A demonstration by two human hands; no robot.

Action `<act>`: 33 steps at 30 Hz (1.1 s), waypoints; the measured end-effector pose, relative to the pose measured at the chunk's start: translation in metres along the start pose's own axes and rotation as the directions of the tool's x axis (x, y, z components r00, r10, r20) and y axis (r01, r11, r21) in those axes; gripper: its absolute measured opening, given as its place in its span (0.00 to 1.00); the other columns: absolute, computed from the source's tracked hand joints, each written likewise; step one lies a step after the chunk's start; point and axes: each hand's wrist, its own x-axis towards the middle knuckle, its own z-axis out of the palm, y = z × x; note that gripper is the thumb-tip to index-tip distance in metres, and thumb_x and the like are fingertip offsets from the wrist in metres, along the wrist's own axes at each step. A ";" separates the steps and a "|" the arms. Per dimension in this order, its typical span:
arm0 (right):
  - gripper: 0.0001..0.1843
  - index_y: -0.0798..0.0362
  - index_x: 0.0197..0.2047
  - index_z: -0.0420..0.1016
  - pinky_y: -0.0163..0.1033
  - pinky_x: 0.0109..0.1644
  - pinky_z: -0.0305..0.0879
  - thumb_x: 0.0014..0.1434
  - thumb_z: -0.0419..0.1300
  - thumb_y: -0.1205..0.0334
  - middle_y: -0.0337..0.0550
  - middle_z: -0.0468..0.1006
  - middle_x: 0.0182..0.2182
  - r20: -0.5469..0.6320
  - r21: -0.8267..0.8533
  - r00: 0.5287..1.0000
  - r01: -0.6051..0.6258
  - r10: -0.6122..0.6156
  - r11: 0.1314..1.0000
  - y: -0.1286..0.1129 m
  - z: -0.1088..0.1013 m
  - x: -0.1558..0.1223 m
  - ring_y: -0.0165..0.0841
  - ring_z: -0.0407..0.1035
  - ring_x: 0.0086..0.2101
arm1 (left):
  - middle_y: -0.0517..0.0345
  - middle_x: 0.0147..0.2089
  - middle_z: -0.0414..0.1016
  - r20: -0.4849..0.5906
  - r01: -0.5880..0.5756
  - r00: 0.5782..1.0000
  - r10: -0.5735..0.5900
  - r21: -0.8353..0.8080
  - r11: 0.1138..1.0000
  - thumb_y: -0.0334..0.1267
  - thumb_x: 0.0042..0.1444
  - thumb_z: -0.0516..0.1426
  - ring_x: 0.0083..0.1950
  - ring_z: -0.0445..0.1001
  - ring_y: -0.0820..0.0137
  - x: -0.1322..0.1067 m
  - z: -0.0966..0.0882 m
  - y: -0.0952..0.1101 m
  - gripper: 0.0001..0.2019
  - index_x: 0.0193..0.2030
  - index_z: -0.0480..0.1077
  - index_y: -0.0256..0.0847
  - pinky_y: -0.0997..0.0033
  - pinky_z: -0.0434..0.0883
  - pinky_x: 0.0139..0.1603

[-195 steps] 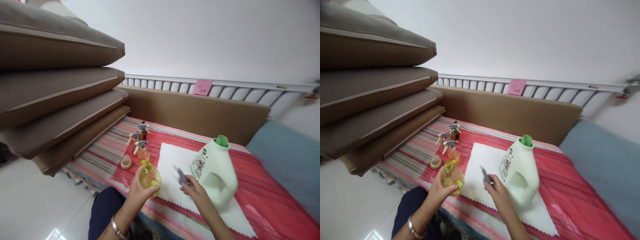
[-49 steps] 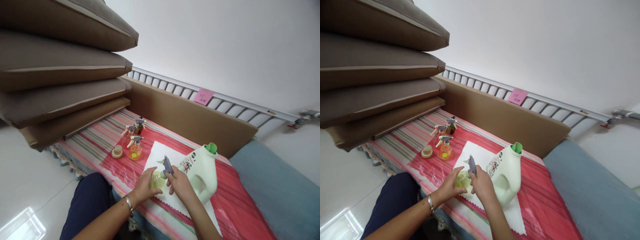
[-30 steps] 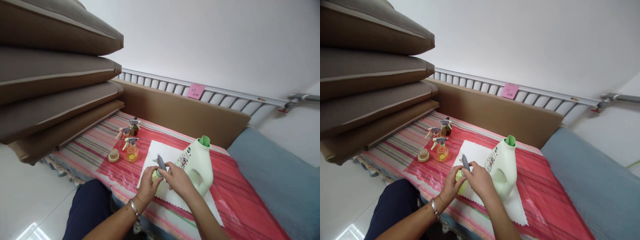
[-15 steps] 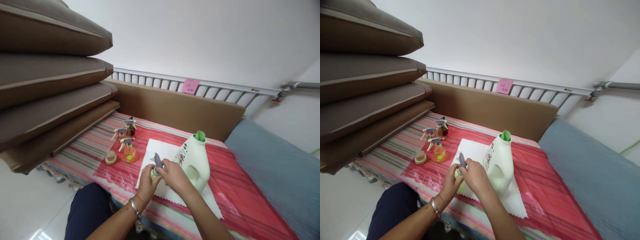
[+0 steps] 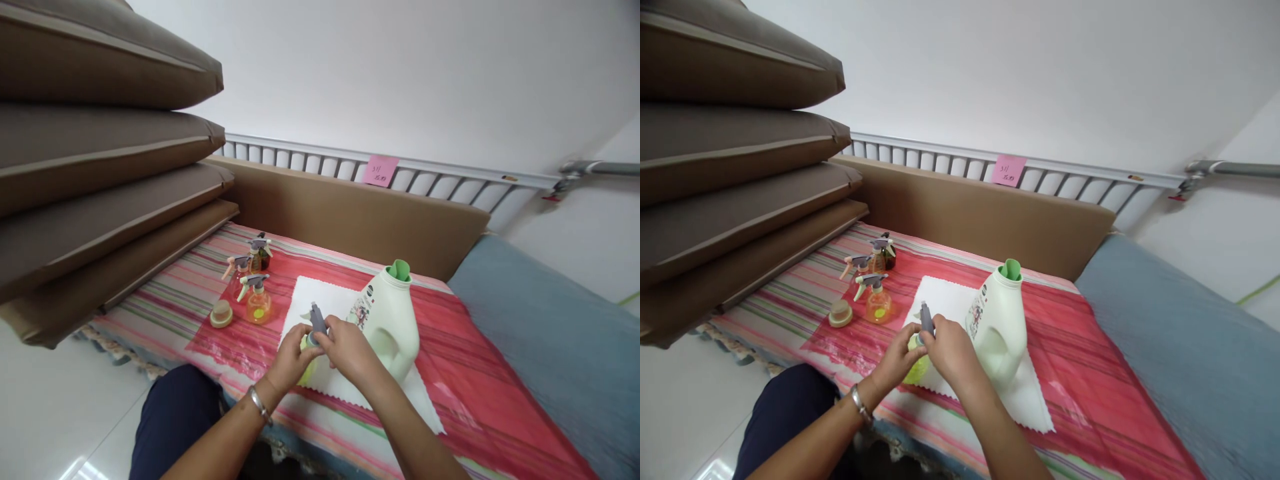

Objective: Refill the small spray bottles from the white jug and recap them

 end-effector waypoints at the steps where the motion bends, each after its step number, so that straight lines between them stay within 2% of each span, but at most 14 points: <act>1: 0.06 0.53 0.31 0.66 0.33 0.25 0.51 0.56 0.52 0.61 0.38 0.73 0.21 -0.001 -0.003 1.000 0.000 0.000 1.000 0.001 0.000 0.000 0.28 0.67 0.18 | 0.53 0.42 0.74 0.057 -0.008 0.998 0.009 -0.021 1.000 0.43 0.53 0.59 0.46 0.71 0.61 0.003 -0.004 0.001 0.13 0.42 0.69 0.40 0.62 0.66 0.50; 4: 0.06 0.53 0.31 0.66 0.33 0.26 0.51 0.57 0.52 0.61 0.38 0.73 0.21 -0.005 -0.009 1.000 -0.001 0.001 1.000 0.002 0.000 0.001 0.29 0.67 0.19 | 0.54 0.46 0.74 0.139 -0.027 0.990 0.033 -0.047 0.999 0.44 0.50 0.61 0.49 0.70 0.61 0.007 -0.010 0.004 0.16 0.45 0.70 0.42 0.64 0.65 0.52; 6: 0.05 0.52 0.32 0.66 0.33 0.26 0.52 0.57 0.52 0.61 0.38 0.74 0.22 -0.009 -0.011 1.000 0.002 -0.002 1.000 0.002 0.001 0.001 0.29 0.68 0.20 | 0.53 0.47 0.73 0.092 -0.010 0.996 0.012 -0.020 1.000 0.45 0.47 0.63 0.48 0.70 0.61 0.008 -0.009 0.004 0.20 0.46 0.68 0.41 0.63 0.65 0.51; 9: 0.05 0.52 0.32 0.66 0.33 0.26 0.52 0.56 0.52 0.61 0.38 0.74 0.22 -0.006 -0.015 1.000 0.010 -0.010 1.000 0.001 0.002 0.000 0.29 0.68 0.20 | 0.54 0.40 0.73 0.020 0.031 0.999 -0.031 0.012 0.999 0.46 0.46 0.64 0.43 0.70 0.61 0.007 -0.007 0.003 0.18 0.41 0.69 0.39 0.62 0.66 0.47; 11: 0.05 0.52 0.32 0.66 0.33 0.26 0.52 0.56 0.52 0.61 0.38 0.74 0.22 -0.002 -0.016 1.000 0.014 -0.014 1.000 0.001 0.003 -0.001 0.29 0.68 0.20 | 0.55 0.39 0.74 0.079 0.021 0.997 -0.020 -0.020 1.000 0.45 0.47 0.63 0.42 0.71 0.62 0.008 -0.009 0.003 0.15 0.38 0.70 0.39 0.63 0.67 0.46; 14: 0.05 0.52 0.33 0.66 0.33 0.26 0.51 0.56 0.52 0.61 0.37 0.73 0.21 -0.001 -0.018 1.000 0.013 -0.013 1.000 0.000 0.003 -0.001 0.29 0.67 0.19 | 0.57 0.42 0.76 0.175 0.001 0.984 0.014 -0.083 0.997 0.42 0.47 0.63 0.45 0.72 0.63 0.010 -0.015 0.002 0.14 0.41 0.72 0.41 0.66 0.67 0.49; 17: 0.05 0.52 0.33 0.66 0.33 0.26 0.51 0.56 0.52 0.61 0.37 0.72 0.20 0.001 -0.017 1.000 0.011 -0.011 1.000 -0.001 0.002 -0.001 0.29 0.67 0.18 | 0.56 0.45 0.74 0.100 0.018 0.995 -0.010 -0.085 0.996 0.41 0.45 0.65 0.48 0.70 0.61 0.008 -0.015 0.000 0.18 0.44 0.70 0.41 0.63 0.65 0.51; 19: 0.05 0.52 0.33 0.66 0.33 0.26 0.52 0.56 0.52 0.62 0.36 0.72 0.20 0.005 -0.018 1.000 0.011 -0.011 1.000 -0.001 0.002 0.000 0.29 0.67 0.18 | 0.54 0.43 0.74 0.039 0.039 0.999 -0.036 -0.081 0.996 0.41 0.44 0.65 0.47 0.70 0.61 0.008 -0.014 -0.002 0.18 0.42 0.70 0.39 0.62 0.65 0.50; 22: 0.05 0.52 0.32 0.65 0.33 0.26 0.52 0.57 0.52 0.61 0.37 0.73 0.20 0.011 -0.024 1.000 0.008 -0.008 1.000 -0.001 0.002 0.001 0.29 0.67 0.19 | 0.55 0.40 0.76 0.089 0.044 0.995 -0.034 -0.110 0.993 0.43 0.46 0.64 0.45 0.72 0.62 0.008 -0.015 -0.005 0.15 0.39 0.71 0.39 0.63 0.67 0.49; 25: 0.05 0.52 0.32 0.65 0.33 0.26 0.52 0.57 0.51 0.61 0.37 0.73 0.20 0.011 -0.031 1.000 0.002 -0.002 1.000 -0.002 0.002 0.002 0.29 0.68 0.19 | 0.56 0.43 0.76 0.162 0.028 0.987 -0.006 -0.135 0.991 0.44 0.49 0.62 0.47 0.73 0.63 0.008 -0.018 -0.004 0.15 0.43 0.72 0.41 0.65 0.67 0.51; 28: 0.05 0.52 0.31 0.65 0.32 0.26 0.51 0.57 0.51 0.62 0.37 0.73 0.21 0.009 -0.037 1.000 -0.003 0.004 0.999 -0.003 0.001 0.002 0.28 0.67 0.18 | 0.53 0.47 0.74 0.085 0.029 0.996 -0.020 -0.103 0.994 0.44 0.44 0.66 0.50 0.70 0.60 0.006 -0.015 -0.006 0.22 0.46 0.70 0.41 0.63 0.65 0.53; 30: 0.05 0.53 0.31 0.65 0.32 0.26 0.51 0.57 0.51 0.62 0.36 0.72 0.20 0.011 -0.041 1.000 -0.005 0.006 0.999 -0.003 0.001 0.003 0.28 0.67 0.18 | 0.53 0.45 0.74 0.022 0.043 0.999 -0.042 -0.075 0.996 0.45 0.42 0.66 0.48 0.70 0.59 0.007 -0.013 -0.008 0.22 0.43 0.70 0.40 0.61 0.64 0.52; 33: 0.05 0.53 0.30 0.64 0.32 0.26 0.50 0.57 0.51 0.62 0.36 0.71 0.20 0.014 -0.044 1.000 -0.005 0.006 0.999 -0.003 0.000 0.003 0.28 0.66 0.18 | 0.54 0.41 0.75 0.069 0.039 0.997 -0.033 -0.081 0.996 0.45 0.44 0.65 0.46 0.71 0.61 0.011 -0.016 -0.008 0.17 0.38 0.72 0.40 0.62 0.65 0.51</act>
